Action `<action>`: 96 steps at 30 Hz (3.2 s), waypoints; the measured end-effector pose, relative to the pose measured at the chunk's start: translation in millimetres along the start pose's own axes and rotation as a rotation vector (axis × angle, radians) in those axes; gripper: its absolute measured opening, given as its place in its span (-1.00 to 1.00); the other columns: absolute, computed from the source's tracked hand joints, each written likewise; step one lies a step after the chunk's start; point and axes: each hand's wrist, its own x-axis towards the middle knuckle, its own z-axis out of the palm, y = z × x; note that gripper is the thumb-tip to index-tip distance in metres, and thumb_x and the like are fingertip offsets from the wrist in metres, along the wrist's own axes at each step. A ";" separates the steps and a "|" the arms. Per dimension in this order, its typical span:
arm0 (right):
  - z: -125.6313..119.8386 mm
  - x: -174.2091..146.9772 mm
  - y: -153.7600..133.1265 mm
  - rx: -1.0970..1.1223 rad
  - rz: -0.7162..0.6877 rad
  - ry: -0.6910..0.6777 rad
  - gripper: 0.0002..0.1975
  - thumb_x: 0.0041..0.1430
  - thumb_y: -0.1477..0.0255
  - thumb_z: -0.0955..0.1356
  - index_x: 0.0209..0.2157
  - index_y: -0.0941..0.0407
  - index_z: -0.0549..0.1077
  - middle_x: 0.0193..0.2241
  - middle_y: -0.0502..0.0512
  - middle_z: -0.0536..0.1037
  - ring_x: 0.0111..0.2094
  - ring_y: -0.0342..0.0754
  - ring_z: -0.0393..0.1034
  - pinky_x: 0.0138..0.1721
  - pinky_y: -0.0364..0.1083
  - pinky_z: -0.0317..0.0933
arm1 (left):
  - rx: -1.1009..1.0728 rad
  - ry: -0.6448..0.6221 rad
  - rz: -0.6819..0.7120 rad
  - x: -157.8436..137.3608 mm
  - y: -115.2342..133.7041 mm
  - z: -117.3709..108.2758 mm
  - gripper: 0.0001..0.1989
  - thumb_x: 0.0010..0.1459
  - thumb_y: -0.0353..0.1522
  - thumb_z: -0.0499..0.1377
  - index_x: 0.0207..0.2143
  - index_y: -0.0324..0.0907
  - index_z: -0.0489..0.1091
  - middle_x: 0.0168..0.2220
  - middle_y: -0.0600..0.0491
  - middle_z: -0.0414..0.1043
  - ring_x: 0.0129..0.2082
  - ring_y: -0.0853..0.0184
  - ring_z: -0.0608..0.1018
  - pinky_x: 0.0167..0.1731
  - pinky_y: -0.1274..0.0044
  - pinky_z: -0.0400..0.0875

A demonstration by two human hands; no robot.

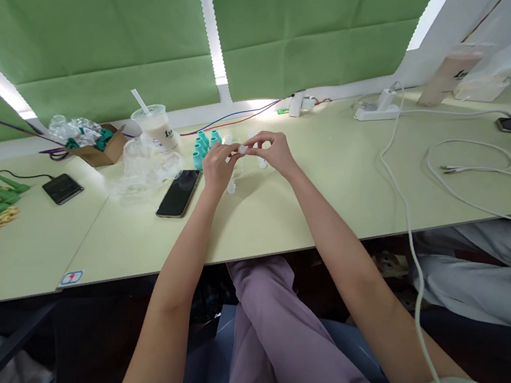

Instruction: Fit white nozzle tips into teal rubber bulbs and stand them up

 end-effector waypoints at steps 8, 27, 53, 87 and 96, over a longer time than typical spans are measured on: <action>-0.5 0.0 -0.5 -0.008 -0.003 -0.015 -0.76 0.01 0.17 0.43 -0.42 0.05 0.59 -0.41 0.04 0.55 -0.38 -0.11 0.36 -0.29 -0.07 0.28 | 0.005 0.021 0.026 0.2 1.5 -1.2 -0.70 0.25 -0.14 0.05 -0.23 -0.11 0.48 -0.37 -0.01 0.53 -0.25 0.24 0.52 -0.23 0.44 0.36; 1.2 -0.4 -2.3 -0.072 -0.083 0.009 -0.77 0.08 0.18 0.40 -0.41 0.02 0.61 -0.41 0.05 0.55 -0.34 -0.08 0.38 -0.30 -0.07 0.27 | 0.056 0.091 0.073 -1.7 -0.1 0.4 -0.63 0.28 -0.11 -0.02 -0.21 -0.13 0.47 -0.36 -0.03 0.53 -0.25 0.23 0.54 -0.23 0.43 0.37; 6.3 -1.6 -8.4 -0.024 -0.069 0.062 -0.84 0.03 0.23 0.45 -0.39 -0.01 0.63 -0.41 0.03 0.56 -0.33 -0.07 0.41 -0.28 -0.07 0.29 | 0.004 0.271 0.158 1.2 -2.8 2.6 -0.59 0.26 -0.07 -0.01 -0.25 -0.14 0.49 -0.43 -0.02 0.54 -0.37 0.27 0.53 -0.32 0.43 0.37; 5.1 -3.7 -0.7 0.431 0.364 -0.123 -0.69 -0.18 0.20 0.51 -0.35 0.03 0.61 -0.32 0.02 0.62 -0.19 -0.07 0.46 -0.18 -0.08 0.33 | 0.002 0.189 0.192 -2.1 -2.9 3.2 -0.56 0.31 -0.09 -0.12 -0.18 -0.11 0.46 -0.37 -0.03 0.52 -0.29 0.27 0.54 -0.26 0.40 0.39; 5.1 -3.9 3.4 0.523 0.401 -0.138 -0.69 -0.23 0.20 0.53 -0.37 0.02 0.62 -0.27 0.03 0.62 -0.10 -0.04 0.46 -0.13 -0.07 0.33 | 0.013 0.143 0.218 -4.0 -9.8 6.1 -0.57 0.32 -0.10 -0.13 -0.11 -0.10 0.43 -0.35 -0.03 0.50 -0.26 0.27 0.54 -0.25 0.40 0.39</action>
